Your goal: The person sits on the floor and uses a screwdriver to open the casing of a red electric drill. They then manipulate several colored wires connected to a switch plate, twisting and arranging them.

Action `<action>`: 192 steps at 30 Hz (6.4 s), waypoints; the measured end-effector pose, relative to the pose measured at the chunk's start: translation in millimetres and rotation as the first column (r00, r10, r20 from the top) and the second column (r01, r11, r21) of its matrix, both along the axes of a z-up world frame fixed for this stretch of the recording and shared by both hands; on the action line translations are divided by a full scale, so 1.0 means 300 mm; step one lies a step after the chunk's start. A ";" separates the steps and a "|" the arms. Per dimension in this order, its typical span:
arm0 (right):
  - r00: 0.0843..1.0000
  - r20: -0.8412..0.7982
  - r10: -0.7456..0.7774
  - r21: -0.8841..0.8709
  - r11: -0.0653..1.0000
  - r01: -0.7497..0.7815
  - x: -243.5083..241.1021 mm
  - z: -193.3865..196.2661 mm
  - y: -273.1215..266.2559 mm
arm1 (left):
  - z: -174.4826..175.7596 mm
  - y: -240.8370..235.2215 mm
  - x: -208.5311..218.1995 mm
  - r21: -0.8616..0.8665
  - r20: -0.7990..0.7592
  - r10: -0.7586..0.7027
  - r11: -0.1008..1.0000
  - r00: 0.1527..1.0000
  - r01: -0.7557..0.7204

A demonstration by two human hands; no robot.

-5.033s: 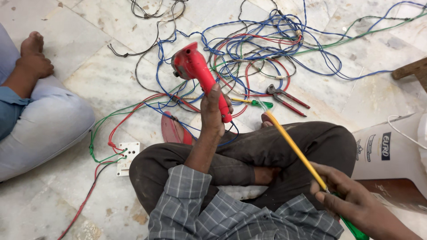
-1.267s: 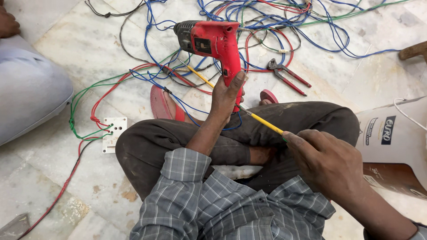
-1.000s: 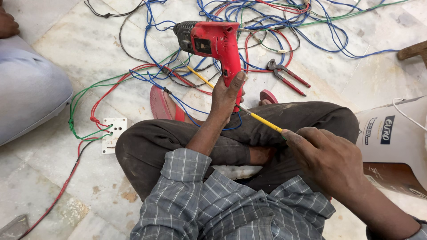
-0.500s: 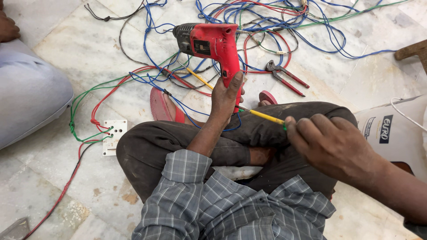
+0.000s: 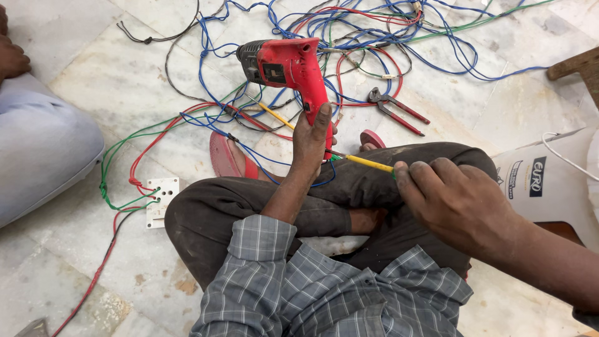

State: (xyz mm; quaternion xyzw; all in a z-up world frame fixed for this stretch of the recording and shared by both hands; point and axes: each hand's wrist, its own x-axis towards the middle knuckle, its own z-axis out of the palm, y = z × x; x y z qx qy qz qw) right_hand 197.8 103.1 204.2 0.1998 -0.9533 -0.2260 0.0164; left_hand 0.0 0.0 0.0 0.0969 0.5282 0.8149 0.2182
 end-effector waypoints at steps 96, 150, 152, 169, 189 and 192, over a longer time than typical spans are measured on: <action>0.985 0.031 -0.171 -0.622 0.768 0.153 -0.040 -0.065 0.055 | -0.039 0.049 -0.019 0.084 0.011 0.101 0.991 0.995 -0.102; 0.749 0.461 -0.475 -0.520 0.540 0.662 -0.164 -0.040 -0.084 | -0.037 0.017 -0.024 -0.053 0.017 0.189 0.981 0.982 -0.188; 0.703 0.518 -0.487 -0.389 0.597 0.701 -0.185 -0.013 -0.058 | -0.032 0.014 -0.035 -0.020 -0.031 0.174 0.984 0.984 -0.175; 0.873 0.413 -0.259 -0.880 -0.360 0.309 -0.616 -0.397 0.084 | 0.058 -0.037 -0.019 0.235 0.058 0.044 0.970 0.997 -0.057; 0.874 0.373 -0.311 -0.926 -0.192 0.326 -0.680 -0.382 0.054 | 0.003 -0.017 -0.353 0.451 0.540 -0.005 0.846 0.841 -0.285; 0.916 0.271 -0.295 -0.962 -0.083 0.259 -0.673 -0.382 0.025 | 0.016 0.013 -0.419 0.454 0.512 0.008 0.846 0.859 -0.278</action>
